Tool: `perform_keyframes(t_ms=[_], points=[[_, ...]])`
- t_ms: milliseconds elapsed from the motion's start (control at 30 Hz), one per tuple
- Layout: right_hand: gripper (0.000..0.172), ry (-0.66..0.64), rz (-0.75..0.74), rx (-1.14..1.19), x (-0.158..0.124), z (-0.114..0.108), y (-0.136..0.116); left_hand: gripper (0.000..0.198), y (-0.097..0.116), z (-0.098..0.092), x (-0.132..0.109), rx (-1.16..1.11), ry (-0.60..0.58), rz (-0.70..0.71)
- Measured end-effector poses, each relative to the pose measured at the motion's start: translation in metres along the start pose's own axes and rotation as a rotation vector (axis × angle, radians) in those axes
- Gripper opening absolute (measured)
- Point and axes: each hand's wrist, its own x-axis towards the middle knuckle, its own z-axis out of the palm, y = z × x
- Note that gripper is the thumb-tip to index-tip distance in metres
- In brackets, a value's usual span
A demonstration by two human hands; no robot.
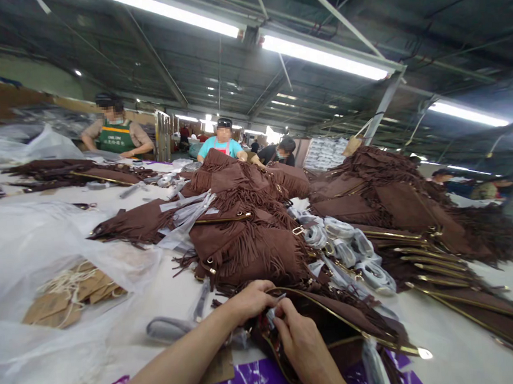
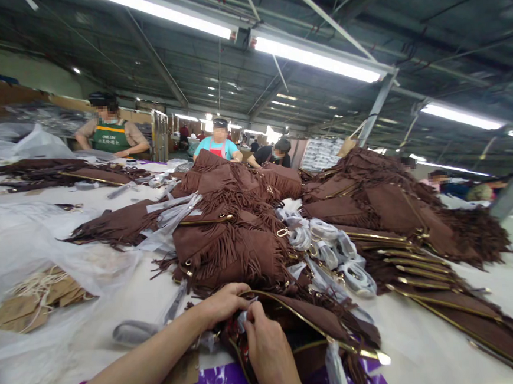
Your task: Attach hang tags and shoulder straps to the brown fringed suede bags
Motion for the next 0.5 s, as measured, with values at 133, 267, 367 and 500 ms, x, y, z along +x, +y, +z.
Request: perform_keyframes(t_ms=[133,267,367,500], points=[[0.015,0.029,0.024,-0.203,-0.005,0.004,-0.004,0.02,-0.001,-0.001,0.001,0.027,0.018,-0.016],[0.018,0.132,0.053,-0.409,-0.009,0.014,-0.014,0.022,-0.002,-0.001,0.001,0.06,0.029,-0.012],[0.02,0.182,0.015,-0.503,-0.011,0.02,-0.017,0.022,-0.001,-0.001,0.0,0.099,0.032,0.002],[0.021,0.239,-0.092,-0.571,-0.01,0.02,-0.009,0.021,-0.001,-0.002,0.0,0.159,0.034,0.049]])
